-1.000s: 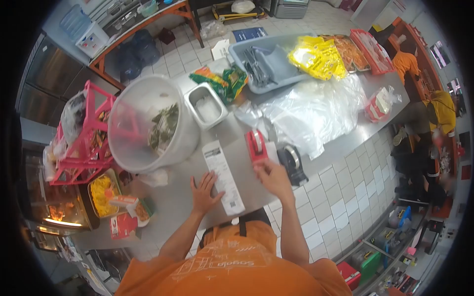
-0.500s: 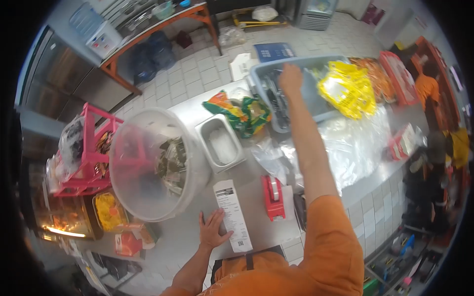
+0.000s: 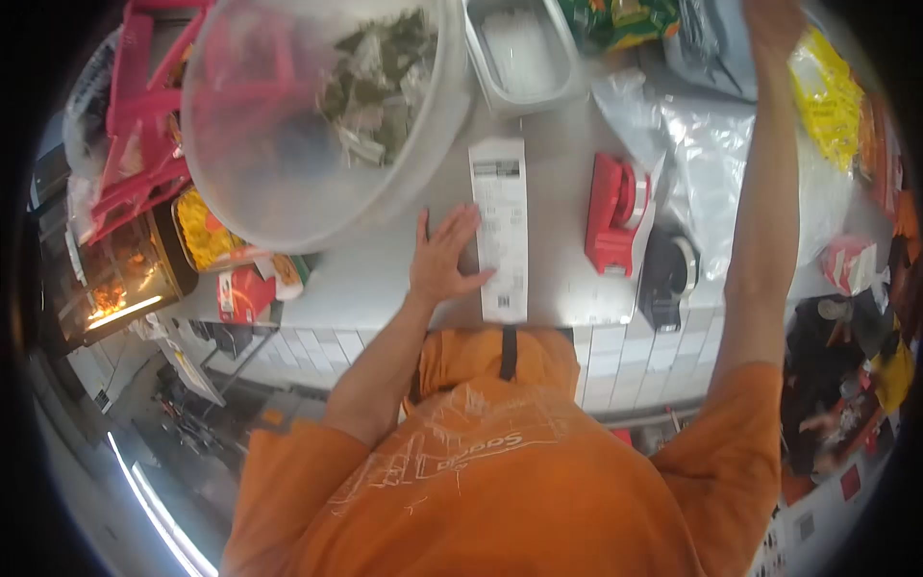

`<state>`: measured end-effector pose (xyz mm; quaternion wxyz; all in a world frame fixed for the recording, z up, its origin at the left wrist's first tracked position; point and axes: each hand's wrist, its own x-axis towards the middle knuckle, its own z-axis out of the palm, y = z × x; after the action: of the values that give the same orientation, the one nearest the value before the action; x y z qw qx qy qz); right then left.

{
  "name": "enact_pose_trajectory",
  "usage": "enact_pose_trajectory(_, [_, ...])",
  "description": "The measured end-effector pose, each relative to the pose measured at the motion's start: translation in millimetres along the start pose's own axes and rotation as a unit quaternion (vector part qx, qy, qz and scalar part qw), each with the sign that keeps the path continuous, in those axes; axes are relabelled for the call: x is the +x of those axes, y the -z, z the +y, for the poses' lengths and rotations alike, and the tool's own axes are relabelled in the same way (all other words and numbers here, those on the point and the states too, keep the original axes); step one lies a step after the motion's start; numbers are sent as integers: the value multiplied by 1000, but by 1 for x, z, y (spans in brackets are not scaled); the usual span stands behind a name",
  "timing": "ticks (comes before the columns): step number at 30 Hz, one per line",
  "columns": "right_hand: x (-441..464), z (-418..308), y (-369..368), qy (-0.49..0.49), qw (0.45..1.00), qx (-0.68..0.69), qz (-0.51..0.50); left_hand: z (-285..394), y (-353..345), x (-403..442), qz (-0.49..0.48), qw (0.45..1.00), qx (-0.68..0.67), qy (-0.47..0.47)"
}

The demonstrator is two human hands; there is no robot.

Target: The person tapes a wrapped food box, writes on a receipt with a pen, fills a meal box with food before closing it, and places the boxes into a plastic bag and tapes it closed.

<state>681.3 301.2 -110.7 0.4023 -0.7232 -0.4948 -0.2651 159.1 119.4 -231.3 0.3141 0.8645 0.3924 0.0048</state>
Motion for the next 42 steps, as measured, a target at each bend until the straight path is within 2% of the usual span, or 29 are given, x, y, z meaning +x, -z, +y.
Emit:
enact_pose_trajectory(1, [-12, -3, 33, -68, 991, -109, -30, -1, 0, 2, -14, 1000, -12, 9])
enact_pose_trajectory(2, [-31, -29, 70, -153, 985, 62, -38, -3, 1, 3, 16, 1000, -11, -15])
enact_pose_trajectory(3, [-51, -56, 108, -240, 944, 224, -17, -5, -1, 1, 53, 998, -7, -41])
enact_pose_trajectory(4, [-79, -71, 141, -289, 931, 220, -13, -6, -7, -1, 52, 998, -14, -37])
enact_pose_trajectory(5, [-93, -150, 171, -395, 911, -32, -113, -8, -10, 0, 72, 996, -15, -49])
enact_pose_trajectory(6, [-146, -150, 193, -457, 852, 240, -86, -11, -11, 0, 93, 994, -14, -63])
enact_pose_trajectory(7, [-199, -150, 214, -525, 713, 463, -35, -12, -11, -1, 96, 993, -16, -65])
enact_pose_trajectory(8, [-239, -179, 228, -540, 619, 567, -55, -11, -10, -1, 97, 993, -20, -64])
enact_pose_trajectory(9, [-267, -213, 238, -524, 646, 535, -147, -11, -9, -2, 97, 993, -25, -64])
enact_pose_trajectory(11, [-337, -256, 246, -640, 494, 581, -88, -11, -9, -3, 107, 991, -20, -78])
enact_pose_trajectory(12, [-350, -274, 243, -649, 471, 590, -95, -11, -10, -3, 119, 989, -11, -85])
enact_pose_trajectory(13, [-348, -290, 238, -670, 479, 556, -110, -11, -10, -2, 123, 988, -14, -90])
enact_pose_trajectory(15, [-353, -292, 217, -662, 569, 466, -143, -12, -10, -4, 119, 988, -33, -93])
enact_pose_trajectory(16, [-354, -288, 210, -662, 571, 465, -140, -11, -9, -8, 119, 988, -34, -96])
enact_pose_trajectory(18, [-352, -271, 188, -535, 688, 406, -276, -10, -8, -7, 113, 988, -56, -89])
enact_pose_trajectory(19, [-350, -268, 176, -532, 687, 409, -278, -10, -8, -8, 116, 988, -54, -85])
enact_pose_trajectory(21, [-347, -266, 154, -460, 710, 417, -333, -11, -8, -7, 114, 988, -59, -90])
enact_pose_trajectory(22, [-345, -266, 146, -462, 710, 417, -330, -12, -7, -8, 111, 988, -58, -92])
enact_pose_trajectory(24, [-341, -265, 139, -386, 781, 297, -390, -11, -7, -8, 106, 989, -48, -89])
enact_pose_trajectory(25, [-342, -266, 141, -389, 780, 295, -392, -11, -7, -9, 102, 990, -50, -87])
enact_pose_trajectory(27, [-342, -268, 141, -315, 824, 249, -399, -12, -8, -8, 103, 990, -52, -84])
enact_pose_trajectory(30, [-345, -267, 141, -314, 832, 248, -384, -14, -12, -7, 103, 989, 3, -101])
enact_pose_trajectory(37, [-346, -263, 161, -329, 813, 228, -422, -16, -9, -9, 75, 990, 32, -117])
enact_pose_trajectory(40, [-348, -262, 164, -348, 811, 250, -399, -16, -7, -9, 65, 990, 39, -121])
enact_pose_trajectory(42, [-340, -263, 167, -334, 831, 186, -405, -15, -7, -9, 62, 990, 39, -117])
